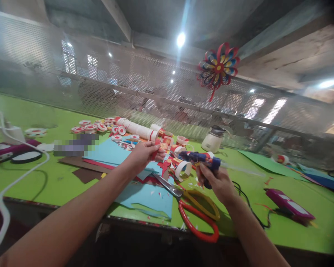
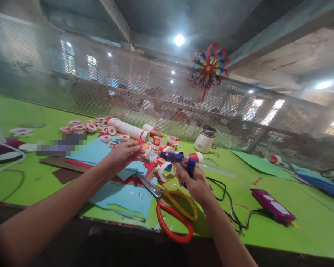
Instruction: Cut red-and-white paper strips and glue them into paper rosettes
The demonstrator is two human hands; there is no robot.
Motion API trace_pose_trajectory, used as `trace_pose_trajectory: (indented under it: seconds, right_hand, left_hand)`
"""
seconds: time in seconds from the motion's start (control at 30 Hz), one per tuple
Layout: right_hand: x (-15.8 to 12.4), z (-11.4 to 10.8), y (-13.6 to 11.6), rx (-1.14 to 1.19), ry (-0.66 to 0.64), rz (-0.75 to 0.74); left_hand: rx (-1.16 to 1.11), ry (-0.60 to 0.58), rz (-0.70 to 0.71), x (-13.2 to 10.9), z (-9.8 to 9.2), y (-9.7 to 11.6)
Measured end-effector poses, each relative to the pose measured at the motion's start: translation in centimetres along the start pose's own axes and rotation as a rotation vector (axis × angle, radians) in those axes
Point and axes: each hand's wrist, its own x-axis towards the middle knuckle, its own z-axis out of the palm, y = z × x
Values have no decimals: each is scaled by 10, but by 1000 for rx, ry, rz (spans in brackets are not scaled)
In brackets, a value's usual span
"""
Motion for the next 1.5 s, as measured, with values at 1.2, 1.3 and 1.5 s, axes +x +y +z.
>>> trace_pose_trajectory:
  seconds: [1.2, 1.3, 1.5]
  right_hand:
    - [38, -5, -50, -336, 24, -174]
    - [54, 18, -50, -265, -49, -61]
    - [68, 39, -37, -17, -133, 56]
  left_hand:
    - [143, -154, 10, -10, 12, -11]
    - [158, -196, 16, -11, 13, -11]
    - [192, -290, -46, -17, 17, -11]
